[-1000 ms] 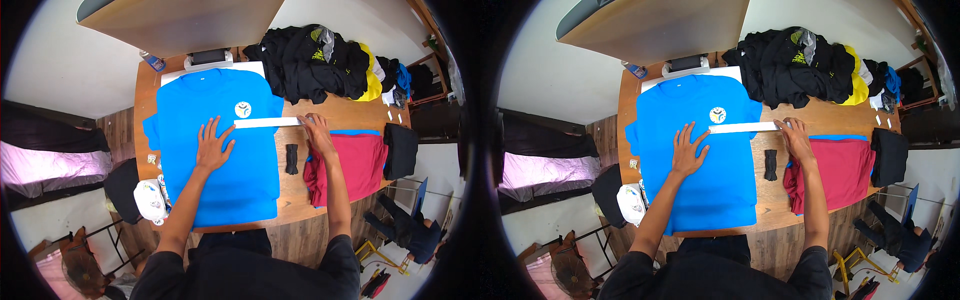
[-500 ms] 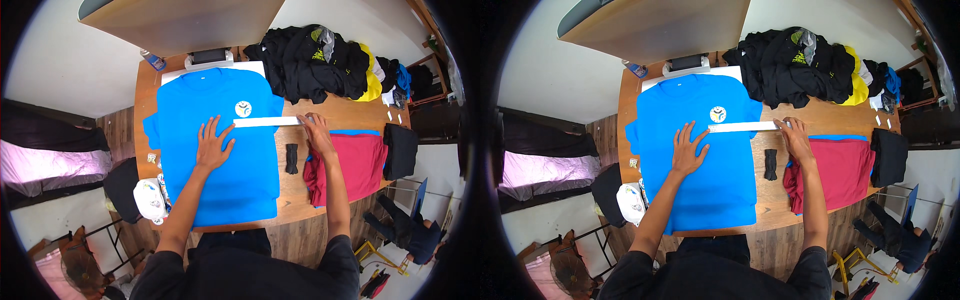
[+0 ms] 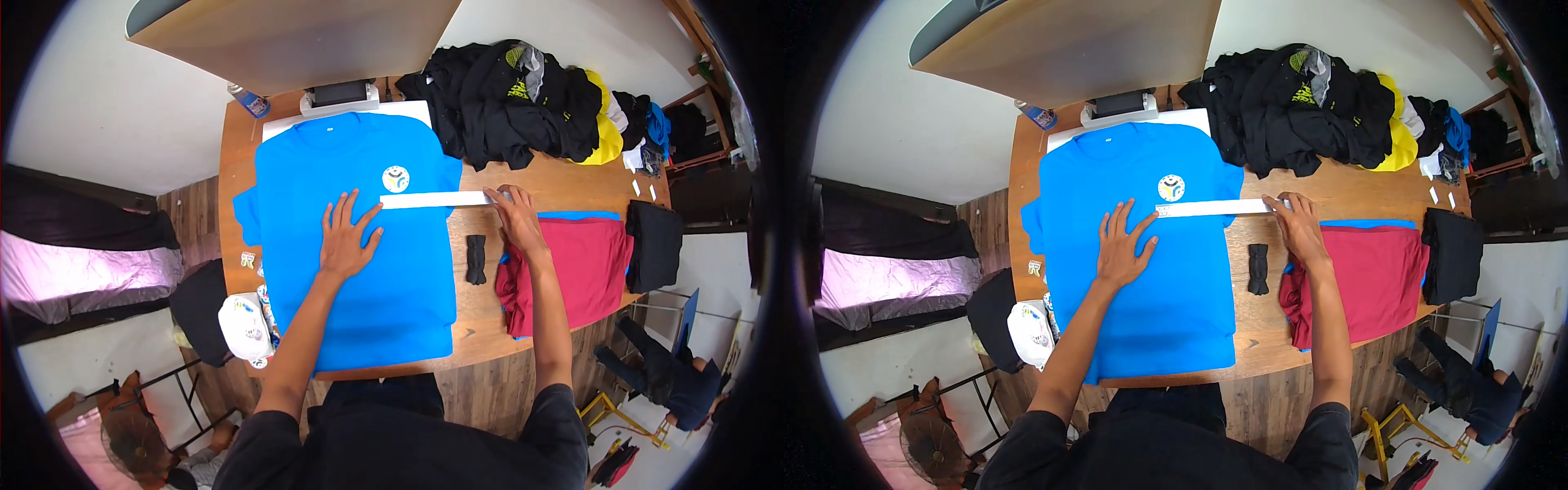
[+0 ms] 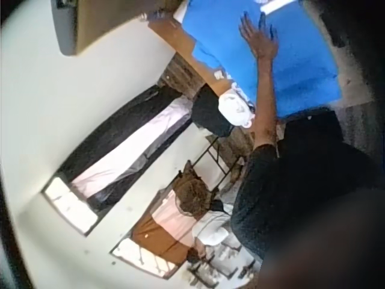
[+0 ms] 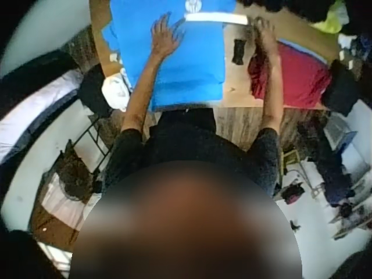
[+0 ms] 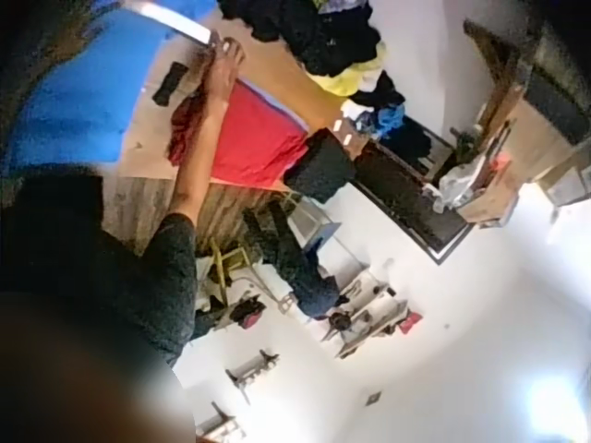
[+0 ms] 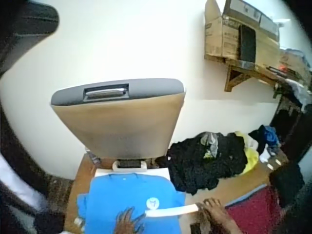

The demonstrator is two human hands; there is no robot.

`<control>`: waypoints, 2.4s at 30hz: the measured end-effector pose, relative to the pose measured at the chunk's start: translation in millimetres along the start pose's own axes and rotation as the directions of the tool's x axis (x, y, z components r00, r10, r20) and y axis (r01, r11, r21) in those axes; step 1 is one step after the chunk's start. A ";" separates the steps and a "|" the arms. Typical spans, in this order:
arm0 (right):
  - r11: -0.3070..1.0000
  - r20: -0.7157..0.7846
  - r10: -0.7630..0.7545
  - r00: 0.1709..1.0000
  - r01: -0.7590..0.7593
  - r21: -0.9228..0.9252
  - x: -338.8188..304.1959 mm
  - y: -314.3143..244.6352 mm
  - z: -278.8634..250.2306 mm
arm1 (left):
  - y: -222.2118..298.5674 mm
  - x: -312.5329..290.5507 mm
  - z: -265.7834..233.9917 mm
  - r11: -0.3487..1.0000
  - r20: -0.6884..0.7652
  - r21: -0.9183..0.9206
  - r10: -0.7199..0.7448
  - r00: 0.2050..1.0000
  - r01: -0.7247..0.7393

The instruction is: Positioning a logo on a blue t-shirt using a ruler and trimming stickers with scissors.

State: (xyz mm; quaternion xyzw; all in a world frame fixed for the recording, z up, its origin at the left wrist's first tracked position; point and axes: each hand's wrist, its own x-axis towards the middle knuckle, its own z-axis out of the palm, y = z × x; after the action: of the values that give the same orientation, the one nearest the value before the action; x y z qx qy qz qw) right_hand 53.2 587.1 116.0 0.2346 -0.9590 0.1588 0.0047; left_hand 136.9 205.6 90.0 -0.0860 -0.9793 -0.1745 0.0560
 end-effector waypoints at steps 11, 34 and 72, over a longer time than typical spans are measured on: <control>1.000 -0.007 0.000 1.000 0.000 -0.008 -0.4 1.3 1.1 | 1.3 0.5 -1.7 1.000 0.023 -0.008 -0.023 0.999 0.024; 0.999 -0.026 -0.006 1.000 0.005 -0.036 0.1 -1.0 0.5 | -0.2 0.0 -1.6 1.000 0.017 0.002 -0.013 1.000 0.013; 0.798 -0.068 0.278 0.958 -0.191 0.571 -101.2 -213.4 35.3 | 12.8 -46.4 16.7 0.929 -0.026 -0.259 0.268 0.963 -0.266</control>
State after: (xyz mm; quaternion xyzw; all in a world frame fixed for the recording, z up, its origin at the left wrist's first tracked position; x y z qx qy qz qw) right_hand 241.9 442.6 138.6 0.0922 -0.8889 0.4486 -0.0125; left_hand 183.4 216.4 72.2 -0.2258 -0.9273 -0.2919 0.0627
